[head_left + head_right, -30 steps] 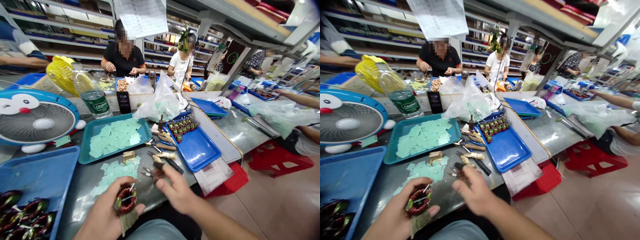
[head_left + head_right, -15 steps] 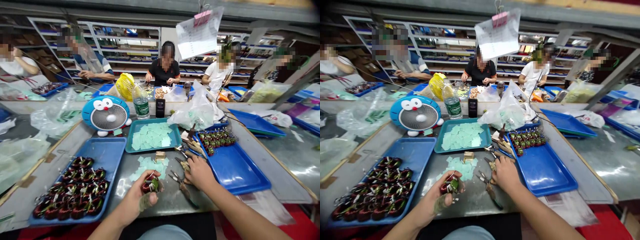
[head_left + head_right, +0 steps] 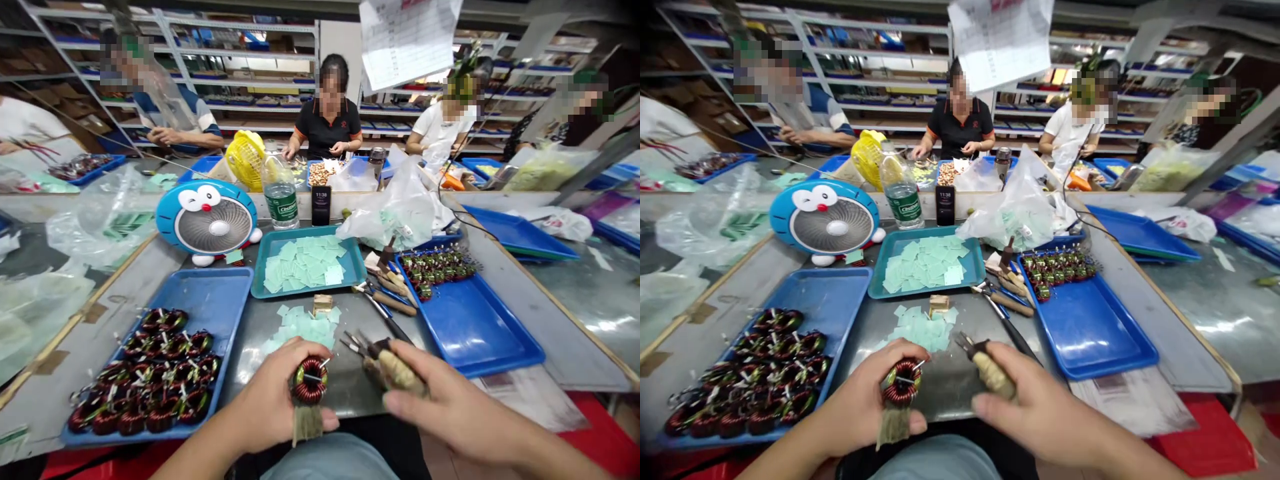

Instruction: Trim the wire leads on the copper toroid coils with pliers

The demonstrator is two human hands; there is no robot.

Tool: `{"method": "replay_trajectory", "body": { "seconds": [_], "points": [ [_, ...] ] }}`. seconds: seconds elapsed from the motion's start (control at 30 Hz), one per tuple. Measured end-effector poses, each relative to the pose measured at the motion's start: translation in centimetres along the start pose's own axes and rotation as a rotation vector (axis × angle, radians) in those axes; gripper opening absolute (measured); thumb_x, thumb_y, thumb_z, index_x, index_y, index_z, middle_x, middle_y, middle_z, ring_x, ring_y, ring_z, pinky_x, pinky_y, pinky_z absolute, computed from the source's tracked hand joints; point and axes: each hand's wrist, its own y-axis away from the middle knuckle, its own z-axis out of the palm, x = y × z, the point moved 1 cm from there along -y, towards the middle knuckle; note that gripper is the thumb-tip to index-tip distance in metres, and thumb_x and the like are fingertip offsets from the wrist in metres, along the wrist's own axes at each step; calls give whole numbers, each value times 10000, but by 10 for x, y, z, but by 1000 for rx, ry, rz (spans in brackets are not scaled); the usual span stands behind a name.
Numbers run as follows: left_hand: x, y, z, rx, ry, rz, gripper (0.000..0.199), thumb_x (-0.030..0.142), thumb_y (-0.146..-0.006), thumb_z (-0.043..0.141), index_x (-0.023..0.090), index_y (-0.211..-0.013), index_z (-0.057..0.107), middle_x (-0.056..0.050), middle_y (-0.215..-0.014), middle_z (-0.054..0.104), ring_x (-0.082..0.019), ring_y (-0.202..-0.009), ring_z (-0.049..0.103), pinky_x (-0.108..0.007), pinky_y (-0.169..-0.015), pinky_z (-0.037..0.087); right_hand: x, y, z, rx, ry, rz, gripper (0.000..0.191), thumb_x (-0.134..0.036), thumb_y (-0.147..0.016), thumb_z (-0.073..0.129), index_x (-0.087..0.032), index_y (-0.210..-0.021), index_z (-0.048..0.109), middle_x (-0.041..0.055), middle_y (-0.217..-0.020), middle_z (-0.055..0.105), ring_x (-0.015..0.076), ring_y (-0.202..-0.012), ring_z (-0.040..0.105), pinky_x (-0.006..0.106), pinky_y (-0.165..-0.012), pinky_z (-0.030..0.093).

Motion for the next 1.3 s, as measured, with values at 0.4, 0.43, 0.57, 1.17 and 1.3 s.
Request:
{"method": "replay_trajectory", "body": {
  "seconds": [0.4, 0.43, 0.57, 1.17, 1.3],
  "points": [
    [23, 2, -14, -123, -137, -58, 497, 304, -661, 908, 241, -1058, 617, 11, -979, 616, -219, -886, 590, -299, -770, 438, -75, -17, -8, 10, 1506, -631, 94, -242, -934, 605, -241, -1022, 573, 82, -1047, 649, 296, -891, 534, 455, -867, 360],
    [23, 2, -14, -133, -134, -69, 500, 317, -662, 911, 243, -1062, 619, 12, -982, 617, -220, -887, 591, -298, -770, 437, -76, -16, -8, -4, 1512, -634, 82, -247, -937, 600, -244, -1013, 569, 77, -1019, 649, 284, -846, 524, 437, -808, 354],
    [24, 0, -13, -211, -92, -99, 626, 420, -626, 949, 267, -1140, 625, 5, -1053, 643, -247, -957, 606, -300, -812, 448, -79, -12, -11, -25, 1532, -644, 65, -253, -938, 604, -242, -995, 575, 74, -968, 656, 268, -798, 511, 410, -722, 312],
    [34, -5, -12, -284, -70, -113, 641, 517, -546, 969, 252, -1040, 658, 34, -959, 655, -211, -869, 579, -237, -708, 432, -87, -4, -14, -84, 1551, -658, 78, -303, -950, 625, -247, -928, 575, 45, -911, 651, 248, -742, 497, 406, -667, 293],
    [37, -7, -9, -324, -86, -148, 561, 491, -562, 950, 241, -938, 618, 60, -839, 609, -173, -757, 519, -226, -616, 377, -93, -3, -10, -76, 1559, -661, 76, -275, -962, 597, -246, -898, 568, 45, -856, 629, 245, -723, 490, 403, -643, 281]
  ]
}}
